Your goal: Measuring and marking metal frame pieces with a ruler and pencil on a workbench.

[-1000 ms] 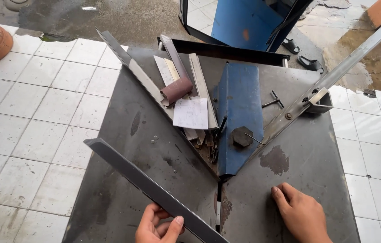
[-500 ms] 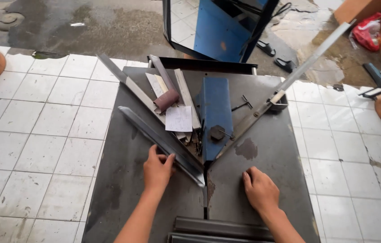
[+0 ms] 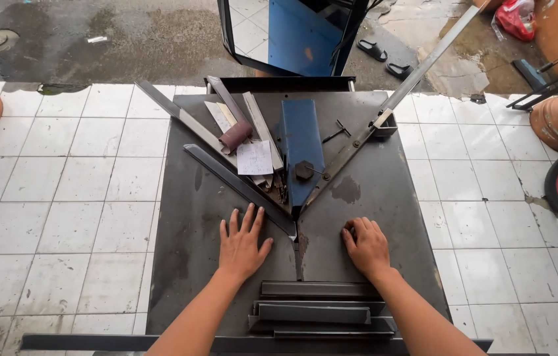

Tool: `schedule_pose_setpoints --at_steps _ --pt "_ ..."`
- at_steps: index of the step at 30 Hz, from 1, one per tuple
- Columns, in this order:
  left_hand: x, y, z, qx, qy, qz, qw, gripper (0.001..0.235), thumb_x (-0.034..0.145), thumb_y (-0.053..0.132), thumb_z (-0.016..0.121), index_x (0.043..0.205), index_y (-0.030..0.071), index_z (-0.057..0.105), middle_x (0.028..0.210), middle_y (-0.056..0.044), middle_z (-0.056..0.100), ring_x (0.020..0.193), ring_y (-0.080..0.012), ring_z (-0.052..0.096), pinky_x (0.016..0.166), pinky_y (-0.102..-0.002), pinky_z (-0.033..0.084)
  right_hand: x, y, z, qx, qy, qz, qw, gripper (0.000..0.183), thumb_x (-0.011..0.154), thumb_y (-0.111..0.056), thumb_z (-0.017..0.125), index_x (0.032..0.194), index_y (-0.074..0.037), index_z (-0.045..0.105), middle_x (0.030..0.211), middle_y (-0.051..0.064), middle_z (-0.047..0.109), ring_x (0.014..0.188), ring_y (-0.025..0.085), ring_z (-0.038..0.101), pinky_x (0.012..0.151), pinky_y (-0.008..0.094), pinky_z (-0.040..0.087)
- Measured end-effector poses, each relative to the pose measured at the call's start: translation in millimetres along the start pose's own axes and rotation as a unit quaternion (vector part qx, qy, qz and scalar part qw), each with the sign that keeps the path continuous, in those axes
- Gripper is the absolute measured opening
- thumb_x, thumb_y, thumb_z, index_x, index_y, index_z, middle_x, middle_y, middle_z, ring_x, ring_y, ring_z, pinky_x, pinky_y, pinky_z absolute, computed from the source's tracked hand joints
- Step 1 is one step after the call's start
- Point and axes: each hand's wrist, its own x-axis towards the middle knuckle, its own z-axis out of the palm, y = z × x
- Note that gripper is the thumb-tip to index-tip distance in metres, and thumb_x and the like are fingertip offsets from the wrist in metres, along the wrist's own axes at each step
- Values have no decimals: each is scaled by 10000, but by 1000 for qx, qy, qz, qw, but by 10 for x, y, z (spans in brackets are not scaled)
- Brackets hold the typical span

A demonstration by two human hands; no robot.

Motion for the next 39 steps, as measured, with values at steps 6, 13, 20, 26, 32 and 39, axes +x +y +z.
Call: schedule_pose_setpoints --at_steps 6,13,20,26,32,39 --pt "49 26 6 7 -45 0 999 672 841 432 408 1412 204 138 1469 -55 104 1317 -358 122 1009 -594 133 -25 94 150 -23 41 -4 999 115 825 -337 500 822 -223 505 681 -11 449 724 153 510 715 260 445" --pt "28 14 0 25 -42 6 999 654 853 437 382 1413 207 134 1469 -41 111 1315 -371 122 999 -610 140 -77 24 137 -75 72 7 995 117 827 -355 486 825 -239 482 723 -47 412 747 118 471 696 250 424" --pt "43 -24 17 13 -53 8 998 667 852 454 386 1413 206 124 1469 -26 106 1314 -370 130 1003 -607 163 -94 -94 39 -110 32 55 992 271 858 -376 423 1124 -328 444 1215 -44 386 1193 156 329 983 388 236" --pt "56 -25 36 18 -52 5 998 685 843 477 392 1413 211 121 1467 -18 116 1315 -365 137 1008 -602 165 -73 -34 108 -108 23 51 993 344 859 -359 402 1202 -339 408 1322 -23 349 1279 189 279 1039 478 180" --pt "56 -19 21 19 -64 0 998 694 843 479 394 1415 204 113 1471 -18 103 1316 -357 142 1013 -593 168 -81 9 152 -116 23 53 992 355 853 -380 397 1208 -361 402 1331 -45 340 1289 174 271 1048 476 178" --pt "69 -24 -51 32 -65 10 997 690 843 473 420 1412 212 128 1462 -31 132 1301 -370 177 997 -598 207 -61 28 184 -119 28 51 991 374 836 -377 412 1210 -370 399 1315 -50 338 1282 172 276 1043 472 187"
